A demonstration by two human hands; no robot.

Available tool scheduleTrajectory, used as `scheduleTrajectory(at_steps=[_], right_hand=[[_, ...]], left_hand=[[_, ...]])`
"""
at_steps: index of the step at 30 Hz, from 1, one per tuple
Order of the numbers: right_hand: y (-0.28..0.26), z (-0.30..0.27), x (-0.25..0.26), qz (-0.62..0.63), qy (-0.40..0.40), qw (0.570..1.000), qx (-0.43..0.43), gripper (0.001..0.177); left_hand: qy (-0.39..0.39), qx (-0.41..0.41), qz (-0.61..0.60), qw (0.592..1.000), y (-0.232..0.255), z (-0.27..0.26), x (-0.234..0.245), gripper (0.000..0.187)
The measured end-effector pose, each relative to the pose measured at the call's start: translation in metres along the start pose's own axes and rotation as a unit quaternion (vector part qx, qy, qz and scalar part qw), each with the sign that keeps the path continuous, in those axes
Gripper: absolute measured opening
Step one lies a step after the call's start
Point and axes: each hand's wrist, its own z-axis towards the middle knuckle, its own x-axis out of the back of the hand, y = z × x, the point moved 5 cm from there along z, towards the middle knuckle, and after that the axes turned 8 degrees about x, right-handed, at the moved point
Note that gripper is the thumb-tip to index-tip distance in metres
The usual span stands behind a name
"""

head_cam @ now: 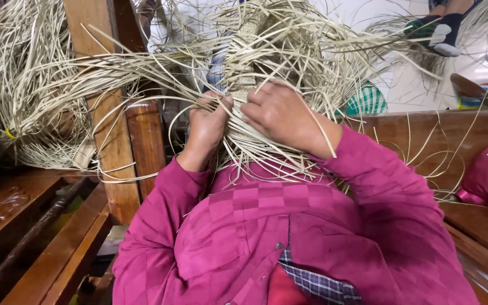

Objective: A person is weaving dried grass or straw strands together to create a handcrafted item, likely a hat or basket, using a small weaving tool.

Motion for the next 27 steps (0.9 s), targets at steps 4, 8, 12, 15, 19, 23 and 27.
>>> scheduleTrajectory(at_steps=[4, 8, 12, 15, 19, 23, 27], right_hand=[[0.006, -0.01, -0.038, -0.026, 0.01, 0.999, 0.016, 0.026], [0.005, -0.017, -0.044, -0.003, -0.004, 1.0, -0.014, 0.019], [0.009, -0.023, -0.05, -0.021, -0.01, 0.999, -0.027, 0.016], [0.01, -0.023, -0.047, -0.02, -0.006, 0.999, -0.025, 0.017], [0.008, -0.019, -0.037, -0.009, -0.01, 1.0, -0.021, 0.02], [0.009, -0.01, -0.028, -0.023, -0.017, 1.0, -0.011, 0.02], [0.008, -0.002, -0.033, -0.023, 0.038, 0.998, 0.046, 0.012]], left_hand=[[0.009, 0.006, 0.002, 1.0, 0.001, -0.001, 0.006, 0.016], [0.137, -0.075, -0.118, 0.981, 0.026, -0.009, 0.034, 0.011], [0.101, -0.09, -0.251, 0.959, 0.029, -0.013, 0.037, 0.014], [0.076, -0.071, -0.107, 0.989, 0.027, -0.042, 0.044, 0.049], [0.008, -0.052, 0.123, 0.991, 0.018, -0.047, 0.029, 0.039], [-0.01, -0.037, 0.042, 0.998, 0.019, -0.039, 0.017, 0.015], [-0.012, -0.013, 0.013, 1.0, 0.017, -0.034, 0.017, 0.019]])
